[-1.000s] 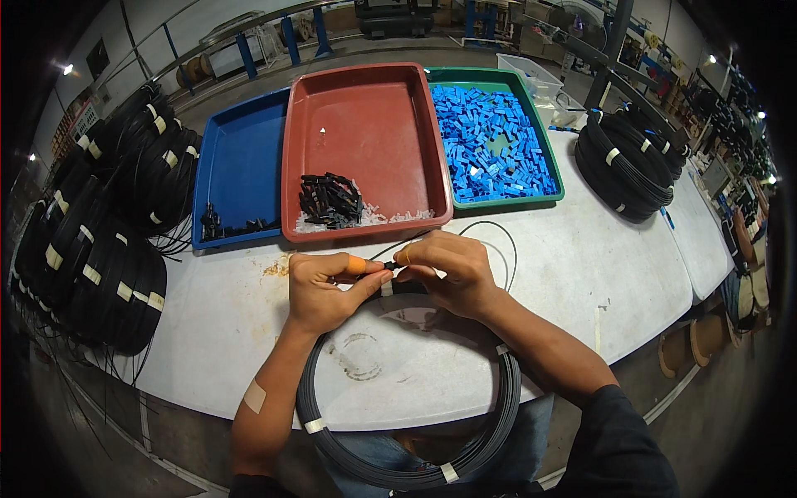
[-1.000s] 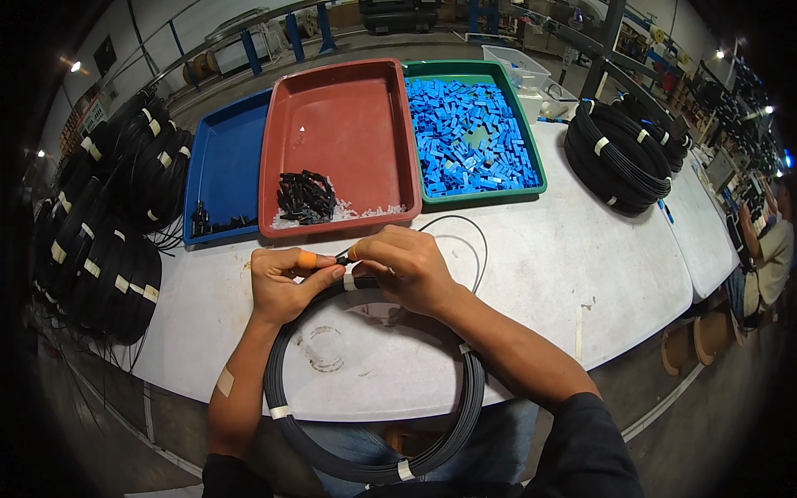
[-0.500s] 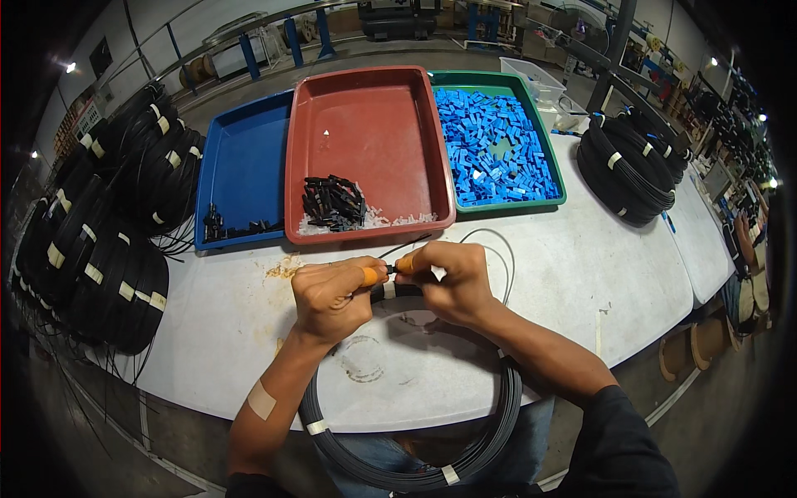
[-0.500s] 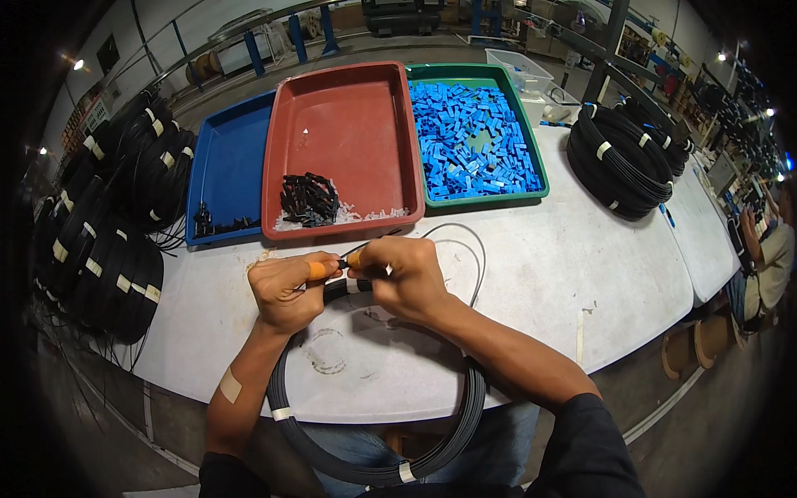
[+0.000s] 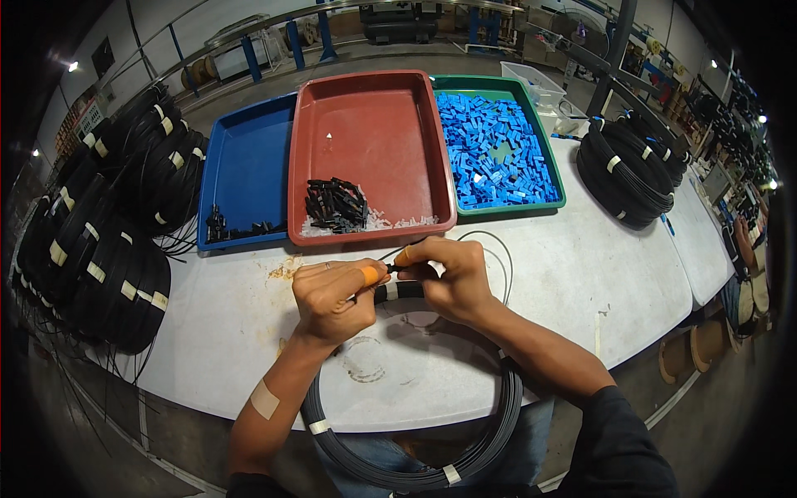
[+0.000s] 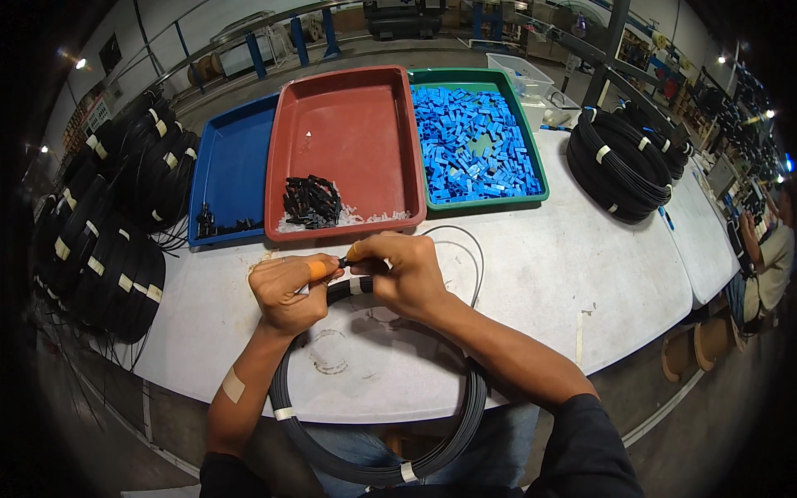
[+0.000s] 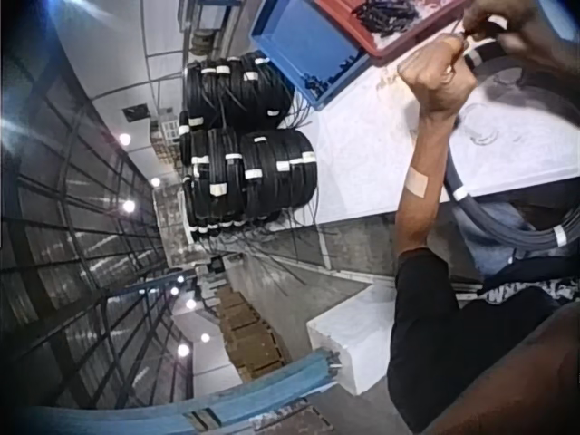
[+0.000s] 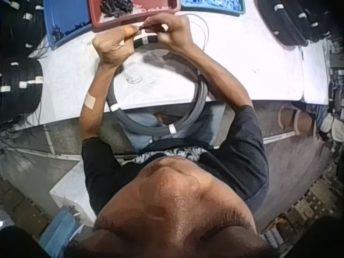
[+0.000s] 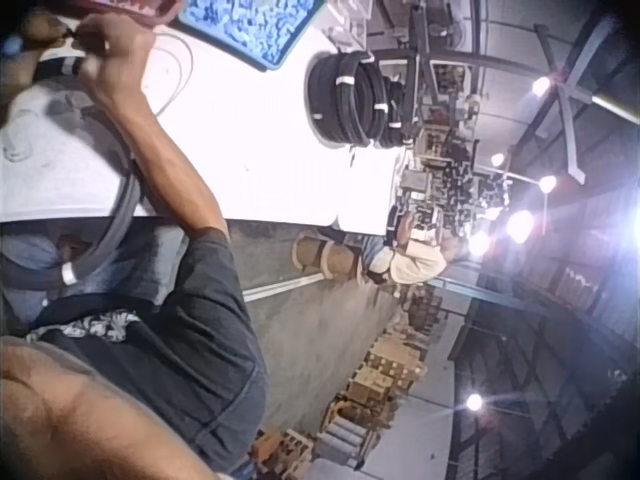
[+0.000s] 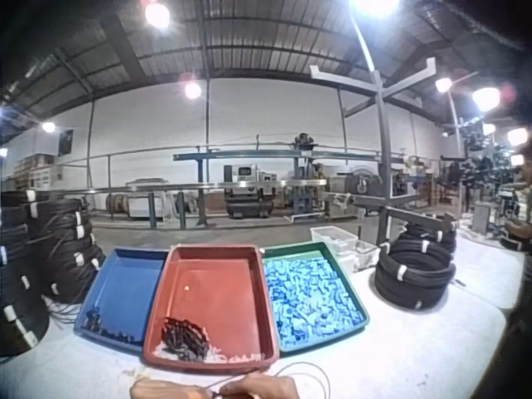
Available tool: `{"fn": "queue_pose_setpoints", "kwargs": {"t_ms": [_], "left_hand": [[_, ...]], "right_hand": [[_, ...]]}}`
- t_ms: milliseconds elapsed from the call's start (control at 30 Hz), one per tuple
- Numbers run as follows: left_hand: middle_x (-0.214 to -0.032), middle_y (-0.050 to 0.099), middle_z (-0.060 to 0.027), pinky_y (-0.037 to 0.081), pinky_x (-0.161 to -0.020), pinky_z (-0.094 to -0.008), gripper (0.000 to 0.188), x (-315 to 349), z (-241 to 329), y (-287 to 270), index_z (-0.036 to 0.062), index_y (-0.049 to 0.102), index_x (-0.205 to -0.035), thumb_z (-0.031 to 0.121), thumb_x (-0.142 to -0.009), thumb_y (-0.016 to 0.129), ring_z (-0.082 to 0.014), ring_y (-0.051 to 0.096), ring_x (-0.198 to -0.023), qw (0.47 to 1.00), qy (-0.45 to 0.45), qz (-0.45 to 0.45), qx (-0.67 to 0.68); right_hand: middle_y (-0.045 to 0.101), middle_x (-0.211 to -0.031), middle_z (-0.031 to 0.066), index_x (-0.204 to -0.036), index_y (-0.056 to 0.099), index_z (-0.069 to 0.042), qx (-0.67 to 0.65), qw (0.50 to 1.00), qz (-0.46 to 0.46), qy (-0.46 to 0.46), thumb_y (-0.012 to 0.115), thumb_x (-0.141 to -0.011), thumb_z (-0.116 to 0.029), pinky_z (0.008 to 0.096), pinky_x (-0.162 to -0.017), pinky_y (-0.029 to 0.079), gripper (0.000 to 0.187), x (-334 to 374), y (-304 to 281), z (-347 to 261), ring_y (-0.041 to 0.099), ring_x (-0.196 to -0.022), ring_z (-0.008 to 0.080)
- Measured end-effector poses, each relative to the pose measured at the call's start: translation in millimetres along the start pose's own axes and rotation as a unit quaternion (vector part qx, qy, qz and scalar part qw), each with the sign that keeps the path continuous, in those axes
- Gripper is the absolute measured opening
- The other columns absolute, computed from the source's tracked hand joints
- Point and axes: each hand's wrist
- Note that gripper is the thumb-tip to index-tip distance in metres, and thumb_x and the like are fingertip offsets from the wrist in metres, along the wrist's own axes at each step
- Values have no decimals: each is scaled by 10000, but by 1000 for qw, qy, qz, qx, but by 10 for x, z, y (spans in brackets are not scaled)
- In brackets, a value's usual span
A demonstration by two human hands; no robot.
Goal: The person assembles cable connectors by taking plastic components and caps from trays and attaching them to the ends of coiled cables by hand.
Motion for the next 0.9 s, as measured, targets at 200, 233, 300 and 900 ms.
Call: {"fn": "queue_pose_setpoints", "kwargs": {"t_ms": [200, 233, 300, 900], "left_hand": [[-786, 758, -79, 545, -570, -279, 155, 21, 2, -29, 28, 731, -777, -86, -675, 706, -213, 724, -632, 997, 18, -67, -26], [-786, 758, -79, 545, -570, -279, 155, 29, -8, -17, 28, 731, -777, -86, -675, 706, -213, 724, -632, 997, 19, -67, -26], [-806, 761, -122, 567, -647, -294, 167, 36, -24, 20, 21, 771, -874, 8, -712, 810, -219, 750, -701, 991, -107, -68, 39], [-969, 760, -145, 588, -851, -297, 484, 162, -180, -2, -41, 643, -1218, -84, -764, 805, -205, 753, -918, 929, -295, -75, 212]], "right_hand": [[746, -819, 112, -938, 713, 48, -180, 951, -99, 233, 760, -805, 50, 270, -669, 543, 141, -40, -102, 81, 681, -744, 109], [744, -829, 120, -972, 707, 43, -134, 971, -85, 178, 754, -805, 55, 279, -675, 552, 173, -22, -97, 111, 696, -746, 131], [742, -838, 127, -1006, 701, 37, -87, 986, -71, 123, 747, -806, 59, 288, -681, 561, 207, -9, -130, 135, 710, -749, 153], [656, -980, 70, -1191, 704, -163, 107, 972, -209, -10, 654, -698, 94, 378, -665, 543, 558, -53, -289, 167, 681, -823, 280]]}}
Point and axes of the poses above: each hand's wrist, its own x-axis away from the middle knuckle, its own y-axis out of the palm, z = x × y
